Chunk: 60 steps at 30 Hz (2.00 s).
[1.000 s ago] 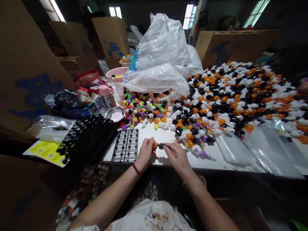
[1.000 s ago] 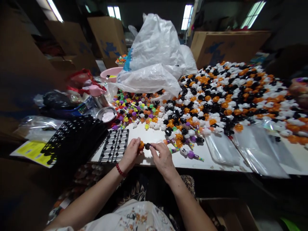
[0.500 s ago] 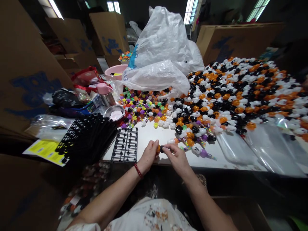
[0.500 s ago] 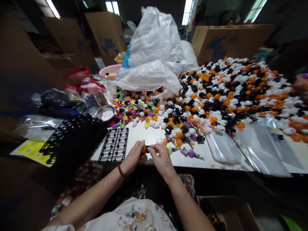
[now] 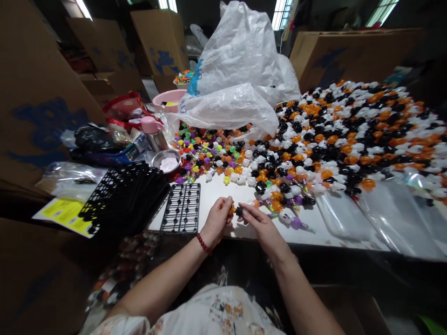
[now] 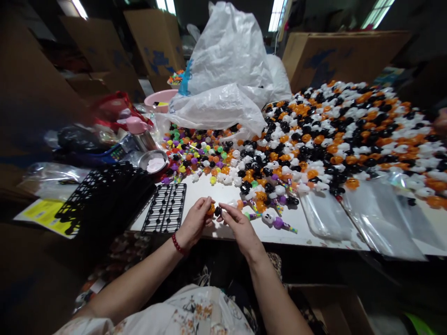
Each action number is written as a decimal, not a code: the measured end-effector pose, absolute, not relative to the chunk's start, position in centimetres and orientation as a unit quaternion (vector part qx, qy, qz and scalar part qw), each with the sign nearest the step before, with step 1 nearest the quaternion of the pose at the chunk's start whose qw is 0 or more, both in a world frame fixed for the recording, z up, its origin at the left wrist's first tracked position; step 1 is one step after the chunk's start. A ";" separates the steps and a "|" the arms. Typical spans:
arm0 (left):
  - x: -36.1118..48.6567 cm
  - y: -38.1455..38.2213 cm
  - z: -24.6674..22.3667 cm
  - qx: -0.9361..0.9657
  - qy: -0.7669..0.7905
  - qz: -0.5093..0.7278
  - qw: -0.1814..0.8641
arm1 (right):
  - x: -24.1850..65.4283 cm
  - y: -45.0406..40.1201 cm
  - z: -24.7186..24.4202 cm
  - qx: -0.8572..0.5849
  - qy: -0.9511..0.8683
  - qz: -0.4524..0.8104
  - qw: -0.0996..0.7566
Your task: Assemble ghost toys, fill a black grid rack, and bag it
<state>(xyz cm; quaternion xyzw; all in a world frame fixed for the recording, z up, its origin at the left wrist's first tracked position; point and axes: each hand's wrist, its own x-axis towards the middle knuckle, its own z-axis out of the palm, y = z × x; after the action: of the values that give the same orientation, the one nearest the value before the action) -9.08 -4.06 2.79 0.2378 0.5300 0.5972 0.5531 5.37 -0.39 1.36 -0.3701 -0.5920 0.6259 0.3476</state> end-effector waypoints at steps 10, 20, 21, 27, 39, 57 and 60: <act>-9.3 -4.9 1.6 0.351 0.679 0.527 0.373 | 5.9 -1.7 1.3 -0.370 -0.778 0.387 0.329; -8.3 -4.6 1.6 0.397 0.716 0.474 0.326 | 4.1 -3.8 -0.2 -0.370 -0.817 0.302 0.323; -8.5 -4.5 1.5 0.400 0.705 0.472 0.346 | 4.5 -3.2 -0.1 -0.364 -0.821 0.301 0.320; -12.1 -2.8 0.9 0.384 0.680 0.481 0.398 | 10.2 5.2 0.9 -0.472 -0.783 0.158 0.374; -19.9 6.2 2.6 0.484 0.844 0.216 0.085 | 4.4 3.3 -0.5 -0.376 -0.858 0.032 0.348; -11.0 8.6 0.9 0.683 0.683 0.258 -0.002 | 6.5 0.9 -0.1 -0.475 -0.752 0.263 0.374; -10.7 10.6 0.3 0.697 0.683 0.218 -0.018 | 7.4 0.2 1.0 -0.465 -0.741 0.294 0.385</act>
<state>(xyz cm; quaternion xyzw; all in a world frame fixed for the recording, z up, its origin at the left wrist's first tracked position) -10.72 10.59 0.28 0.6968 0.6829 0.2185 -0.0179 7.44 0.23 0.95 -0.4646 -0.7410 0.2943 0.3853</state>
